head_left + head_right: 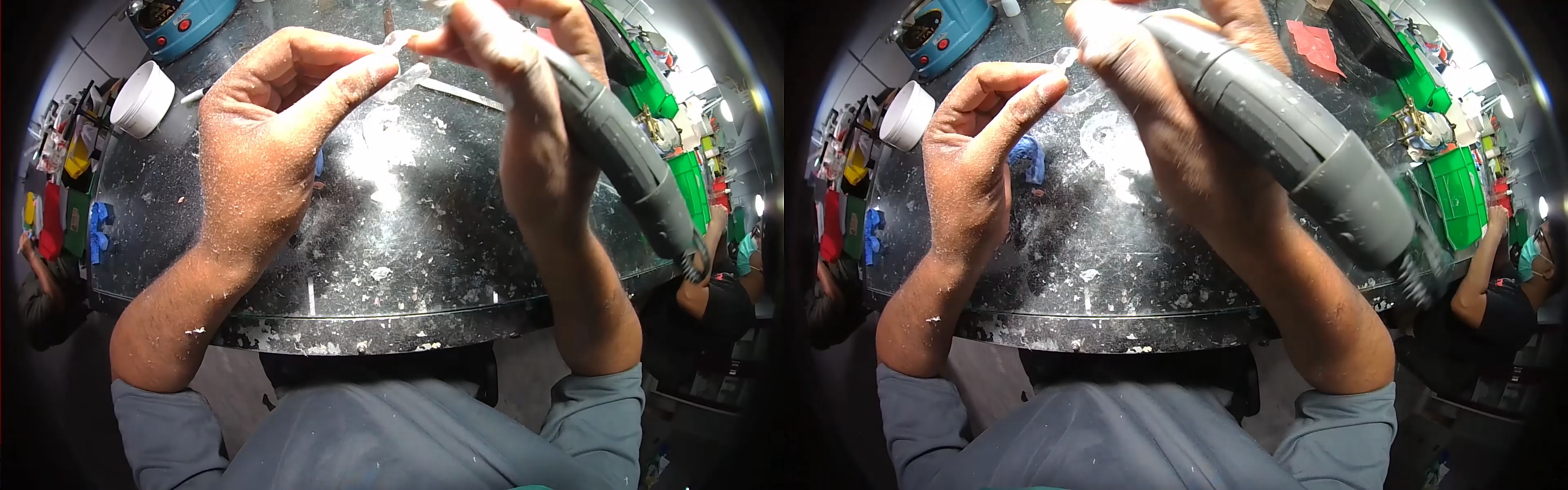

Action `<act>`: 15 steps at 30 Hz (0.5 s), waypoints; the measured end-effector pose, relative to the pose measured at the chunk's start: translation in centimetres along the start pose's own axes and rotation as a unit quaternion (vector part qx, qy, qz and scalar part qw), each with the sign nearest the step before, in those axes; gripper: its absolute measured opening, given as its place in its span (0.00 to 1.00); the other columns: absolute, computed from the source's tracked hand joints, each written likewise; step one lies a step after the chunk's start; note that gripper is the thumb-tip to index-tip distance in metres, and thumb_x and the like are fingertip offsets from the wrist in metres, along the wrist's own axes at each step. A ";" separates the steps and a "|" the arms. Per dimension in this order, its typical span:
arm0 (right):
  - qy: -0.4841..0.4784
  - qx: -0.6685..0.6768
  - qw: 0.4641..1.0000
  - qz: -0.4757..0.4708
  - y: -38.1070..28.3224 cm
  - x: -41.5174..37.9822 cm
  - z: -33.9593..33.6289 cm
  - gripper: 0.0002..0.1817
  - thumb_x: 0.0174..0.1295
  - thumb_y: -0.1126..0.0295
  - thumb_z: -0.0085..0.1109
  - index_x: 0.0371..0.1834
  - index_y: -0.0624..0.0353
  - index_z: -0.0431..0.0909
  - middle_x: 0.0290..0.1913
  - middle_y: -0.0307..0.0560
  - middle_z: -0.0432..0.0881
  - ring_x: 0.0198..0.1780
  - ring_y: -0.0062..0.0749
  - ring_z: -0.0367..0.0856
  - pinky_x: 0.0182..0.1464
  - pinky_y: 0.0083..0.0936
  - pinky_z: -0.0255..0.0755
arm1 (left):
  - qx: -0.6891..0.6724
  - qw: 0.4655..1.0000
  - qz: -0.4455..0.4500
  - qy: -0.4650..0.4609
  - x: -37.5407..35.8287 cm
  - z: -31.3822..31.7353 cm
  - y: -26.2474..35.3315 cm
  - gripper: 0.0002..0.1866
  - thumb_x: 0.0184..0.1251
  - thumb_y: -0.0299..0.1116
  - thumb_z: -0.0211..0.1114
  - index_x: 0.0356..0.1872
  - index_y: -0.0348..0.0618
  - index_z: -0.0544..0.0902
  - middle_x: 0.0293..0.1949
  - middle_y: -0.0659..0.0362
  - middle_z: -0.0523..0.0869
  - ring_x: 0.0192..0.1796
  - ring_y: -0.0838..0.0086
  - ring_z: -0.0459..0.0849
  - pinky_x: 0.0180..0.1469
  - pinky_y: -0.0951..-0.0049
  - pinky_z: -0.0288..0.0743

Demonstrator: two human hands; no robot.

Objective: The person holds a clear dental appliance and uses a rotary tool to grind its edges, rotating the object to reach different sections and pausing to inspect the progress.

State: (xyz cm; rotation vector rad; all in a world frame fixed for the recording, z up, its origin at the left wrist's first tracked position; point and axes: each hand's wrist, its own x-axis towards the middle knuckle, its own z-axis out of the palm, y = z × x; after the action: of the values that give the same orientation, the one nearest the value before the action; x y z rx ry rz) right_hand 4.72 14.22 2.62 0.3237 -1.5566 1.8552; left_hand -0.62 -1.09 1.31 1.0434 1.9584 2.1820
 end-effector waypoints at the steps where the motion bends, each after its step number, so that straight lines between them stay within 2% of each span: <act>1: -0.001 0.000 1.000 0.000 -0.5 0.0 0.1 0.16 0.62 0.67 0.62 0.47 0.68 0.76 0.40 0.45 0.81 0.41 0.23 0.81 0.51 0.24 0.76 | 0.004 1.000 -0.003 0.002 -0.1 0.0 0.0 0.07 0.64 0.24 0.67 0.43 0.37 0.83 0.41 0.57 0.86 0.47 0.77 0.84 0.56 0.77 0.76; 3: 0.008 -0.126 0.992 0.029 -2.1 0.2 -0.1 0.17 0.62 0.67 0.63 0.48 0.67 0.75 0.40 0.44 0.81 0.41 0.25 0.82 0.48 0.22 0.77 | 0.008 1.000 0.003 0.008 -0.2 0.1 0.0 0.08 0.64 0.24 0.67 0.43 0.37 0.83 0.41 0.57 0.86 0.47 0.77 0.84 0.56 0.77 0.76; 4: 0.008 -0.126 0.992 0.028 -1.5 0.2 -0.8 0.17 0.62 0.67 0.63 0.48 0.67 0.75 0.40 0.44 0.81 0.41 0.25 0.82 0.48 0.22 0.77 | 0.011 1.000 0.008 0.013 -0.1 0.2 0.0 0.08 0.64 0.24 0.67 0.43 0.37 0.83 0.41 0.57 0.86 0.47 0.77 0.84 0.56 0.76 0.76; 6: -0.050 -0.209 0.975 -0.058 0.2 0.4 -2.2 0.17 0.62 0.67 0.63 0.48 0.68 0.75 0.40 0.45 0.82 0.41 0.25 0.82 0.47 0.21 0.75 | 0.015 1.000 0.020 0.012 -0.1 0.2 -0.1 0.08 0.64 0.24 0.67 0.43 0.37 0.83 0.41 0.57 0.86 0.47 0.77 0.84 0.56 0.76 0.76; 7: -0.051 -0.208 0.975 -0.058 -0.7 0.2 -0.6 0.17 0.62 0.67 0.63 0.48 0.68 0.75 0.40 0.45 0.82 0.41 0.25 0.82 0.47 0.21 0.75 | 0.021 0.999 0.031 0.013 -0.1 0.1 -0.2 0.08 0.63 0.24 0.67 0.44 0.38 0.83 0.42 0.57 0.86 0.48 0.76 0.84 0.56 0.76 0.76; 9: 0.087 -0.235 0.968 0.009 -2.6 -0.7 2.8 0.16 0.62 0.67 0.63 0.47 0.68 0.74 0.39 0.46 0.83 0.41 0.23 0.81 0.47 0.21 0.74 | 0.018 0.999 0.031 0.014 -0.1 0.1 -0.1 0.09 0.63 0.25 0.68 0.44 0.38 0.83 0.42 0.57 0.86 0.48 0.76 0.84 0.56 0.76 0.76; 12: -0.002 -0.197 0.980 -0.027 -2.0 -0.5 0.8 0.16 0.62 0.67 0.63 0.46 0.67 0.74 0.39 0.46 0.83 0.40 0.23 0.81 0.46 0.21 0.74 | 0.024 0.999 0.044 0.012 -0.1 0.0 -0.3 0.10 0.63 0.24 0.68 0.45 0.38 0.83 0.42 0.57 0.86 0.48 0.76 0.84 0.56 0.75 0.76; 15: -0.022 -0.189 0.981 -0.039 -1.5 -0.6 0.2 0.16 0.61 0.68 0.64 0.46 0.67 0.74 0.38 0.46 0.82 0.40 0.23 0.81 0.45 0.21 0.75 | 0.046 0.997 0.066 0.005 0.0 -0.4 -0.5 0.10 0.63 0.24 0.67 0.45 0.38 0.83 0.42 0.56 0.86 0.48 0.75 0.84 0.57 0.75 0.76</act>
State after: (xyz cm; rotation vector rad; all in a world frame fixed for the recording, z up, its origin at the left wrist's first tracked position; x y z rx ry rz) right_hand 6.10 13.90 3.48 0.2469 -1.8557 1.4619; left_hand -1.03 -1.28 0.89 1.2094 2.0696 2.1826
